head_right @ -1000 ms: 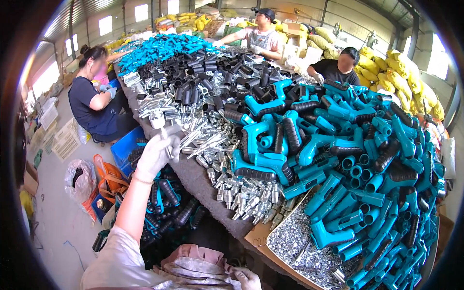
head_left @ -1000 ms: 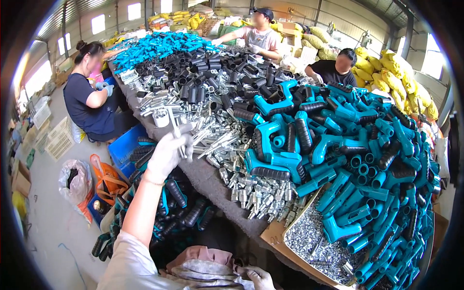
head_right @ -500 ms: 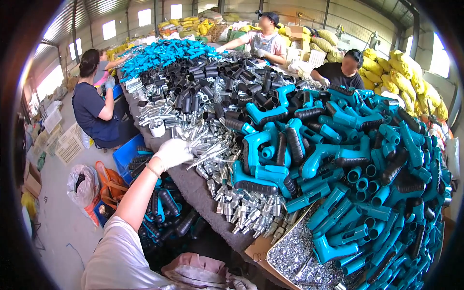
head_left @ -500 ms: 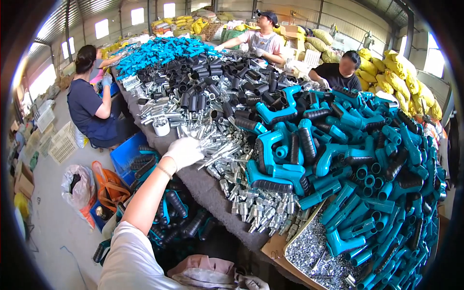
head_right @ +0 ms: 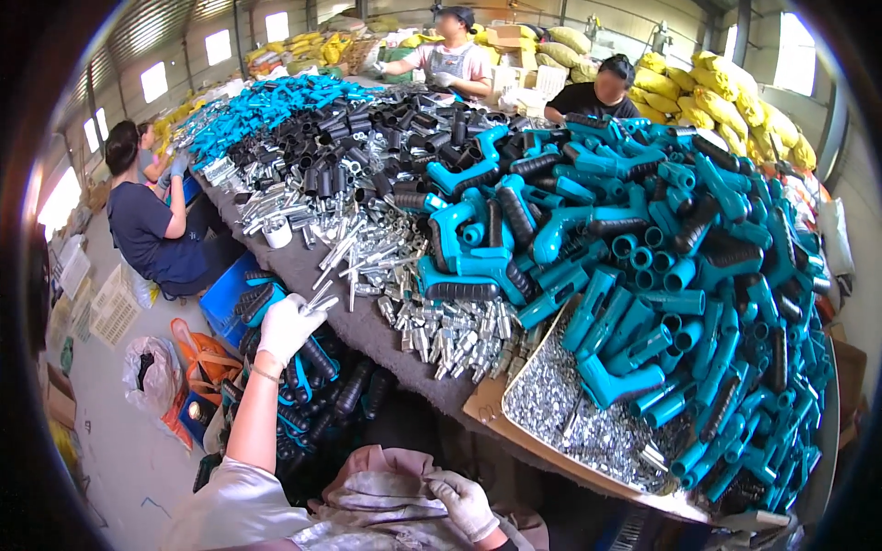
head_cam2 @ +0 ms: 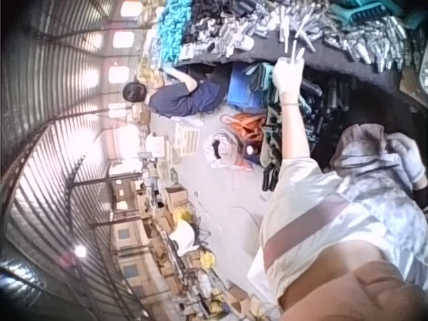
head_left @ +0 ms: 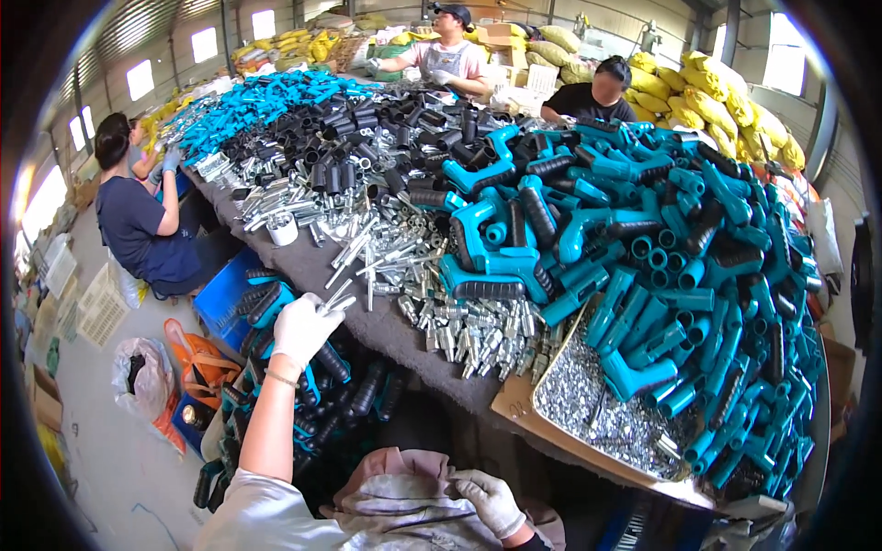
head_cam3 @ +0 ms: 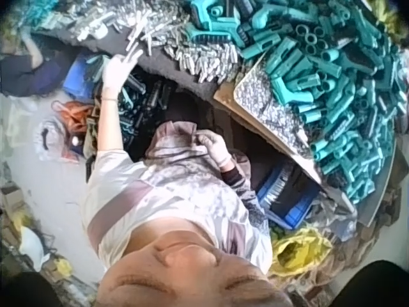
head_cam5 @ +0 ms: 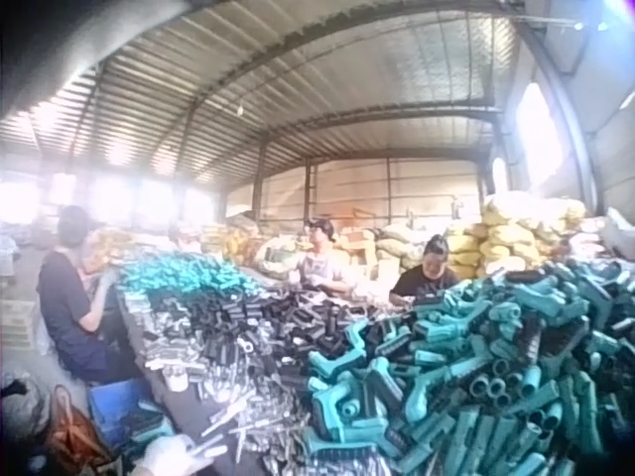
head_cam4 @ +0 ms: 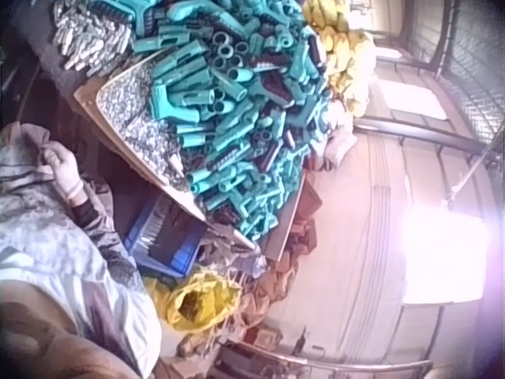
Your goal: Assembling plastic and metal components of tool handles at a factory workbench.
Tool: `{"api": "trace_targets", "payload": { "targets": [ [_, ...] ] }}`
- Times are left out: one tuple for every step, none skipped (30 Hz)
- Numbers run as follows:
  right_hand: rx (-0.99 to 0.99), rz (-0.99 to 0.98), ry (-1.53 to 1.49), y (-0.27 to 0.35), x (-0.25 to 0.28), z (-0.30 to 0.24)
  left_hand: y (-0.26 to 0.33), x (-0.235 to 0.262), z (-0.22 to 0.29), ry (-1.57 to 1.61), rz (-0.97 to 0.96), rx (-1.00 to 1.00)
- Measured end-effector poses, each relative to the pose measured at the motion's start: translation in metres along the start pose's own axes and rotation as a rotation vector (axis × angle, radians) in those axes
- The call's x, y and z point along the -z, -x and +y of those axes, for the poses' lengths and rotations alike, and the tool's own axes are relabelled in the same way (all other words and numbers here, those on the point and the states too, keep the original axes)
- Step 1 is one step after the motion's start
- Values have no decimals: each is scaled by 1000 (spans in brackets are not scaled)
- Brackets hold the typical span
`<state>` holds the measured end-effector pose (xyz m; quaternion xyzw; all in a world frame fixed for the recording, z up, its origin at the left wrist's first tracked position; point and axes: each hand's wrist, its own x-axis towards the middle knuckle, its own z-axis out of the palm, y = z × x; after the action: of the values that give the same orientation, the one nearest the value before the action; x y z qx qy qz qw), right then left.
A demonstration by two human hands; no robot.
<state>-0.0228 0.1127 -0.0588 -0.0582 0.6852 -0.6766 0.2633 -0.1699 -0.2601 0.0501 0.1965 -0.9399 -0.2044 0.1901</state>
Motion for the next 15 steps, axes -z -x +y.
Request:
{"api": "trace_targets", "payload": {
  "targets": [
    [7,1,8,4,-1,2,13,4,2,58,18,-9],
    [16,10,13,6,-2,-5,28,11,13,118,32,-26],
    [30,22,-6,8,-5,-13,49,29,37,160,-58,-29],
    [35,18,-37,9,-6,-14,69,22,36,331,-83,-151],
    [41,10,-67,9,-7,-14,86,24,45,243,-151,-342],
    [76,25,-194,8,-12,-16,105,22,54,254,-239,-464],
    [67,17,-338,12,-14,-20,124,20,64,277,-343,-587],
    [63,-3,-482,14,-19,-32,140,2,57,274,-424,-782],
    [87,-60,-518,16,-16,-28,157,-3,67,308,-624,-813],
    [62,-50,-551,19,-12,-20,172,-6,79,186,-688,-901],
    [38,-34,-590,27,-9,-12,184,-11,85,158,-687,-879],
    [-16,-73,-565,33,-2,-14,191,-17,83,330,-728,-825],
    [-10,-38,-548,40,0,-11,201,-19,80,603,-740,-638],
    [-3,6,-528,48,1,-9,208,-18,81,868,-748,-437],
    [-21,52,-495,57,2,-11,214,4,91,1207,-889,-131]
  ]
}}
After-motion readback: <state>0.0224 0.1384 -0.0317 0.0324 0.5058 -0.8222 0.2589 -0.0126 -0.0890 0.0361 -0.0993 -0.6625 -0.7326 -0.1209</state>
